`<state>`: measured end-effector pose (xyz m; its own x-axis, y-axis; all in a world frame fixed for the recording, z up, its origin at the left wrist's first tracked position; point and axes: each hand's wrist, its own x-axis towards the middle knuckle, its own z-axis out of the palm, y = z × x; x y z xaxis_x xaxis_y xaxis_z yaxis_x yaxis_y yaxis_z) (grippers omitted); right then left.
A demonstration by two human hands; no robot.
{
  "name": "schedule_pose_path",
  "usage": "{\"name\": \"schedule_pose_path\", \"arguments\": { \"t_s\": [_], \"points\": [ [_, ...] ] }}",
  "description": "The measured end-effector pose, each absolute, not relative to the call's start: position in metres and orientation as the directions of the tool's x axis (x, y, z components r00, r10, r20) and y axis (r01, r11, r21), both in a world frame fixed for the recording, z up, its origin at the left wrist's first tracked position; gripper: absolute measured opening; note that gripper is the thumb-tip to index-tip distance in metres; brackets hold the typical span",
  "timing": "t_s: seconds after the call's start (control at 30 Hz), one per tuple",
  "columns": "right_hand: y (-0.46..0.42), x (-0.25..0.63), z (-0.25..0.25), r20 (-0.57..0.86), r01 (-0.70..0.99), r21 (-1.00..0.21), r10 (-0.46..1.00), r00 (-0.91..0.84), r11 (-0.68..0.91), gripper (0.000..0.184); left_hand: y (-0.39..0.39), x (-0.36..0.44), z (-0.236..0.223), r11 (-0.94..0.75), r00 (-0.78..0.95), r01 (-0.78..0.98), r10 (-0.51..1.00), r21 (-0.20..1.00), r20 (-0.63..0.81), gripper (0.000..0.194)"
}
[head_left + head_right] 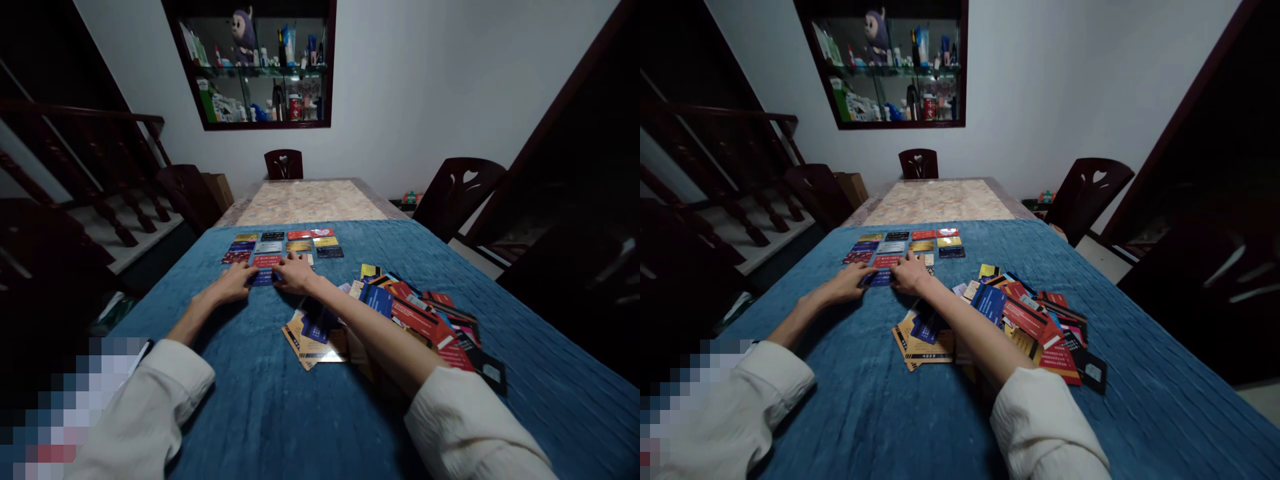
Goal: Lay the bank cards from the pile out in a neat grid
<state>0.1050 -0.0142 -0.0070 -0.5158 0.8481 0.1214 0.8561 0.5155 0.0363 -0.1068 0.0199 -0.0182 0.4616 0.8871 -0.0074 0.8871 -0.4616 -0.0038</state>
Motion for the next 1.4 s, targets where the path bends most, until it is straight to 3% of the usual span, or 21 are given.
{"name": "schedule_pose_path", "arguments": {
  "t_s": [0.2,0.43,0.87,1.03,1.4],
  "points": [
    [-0.019,0.127,0.001,0.152,0.861,0.036,0.849,-0.506,0.507,0.041,0.011,-0.099,-0.009,-0.466,0.466,0.884,0.885,-0.05,-0.004,0.048],
    [-0.037,0.164,0.006,0.21,0.876,0.041,0.853,-0.477,0.48,0.035,0.0,-0.079,-0.002,-0.547,0.547,0.836,0.829,-0.032,0.117,0.045],
    [-0.084,0.244,0.0,0.319,0.921,0.01,0.872,-0.372,0.39,0.029,-0.047,-0.019,0.021,-0.806,0.773,0.592,0.571,0.009,0.275,0.04],
    [-0.111,0.281,-0.007,0.367,0.943,0.021,0.875,-0.317,0.333,0.025,-0.069,0.017,0.026,-0.884,0.847,0.467,0.459,0.039,0.267,0.037],
    [-0.159,0.342,-0.02,0.497,0.958,0.078,0.822,-0.278,0.276,0.022,-0.097,0.103,0.026,-0.946,0.934,0.321,0.306,-0.051,0.186,0.035]
  ]
}}
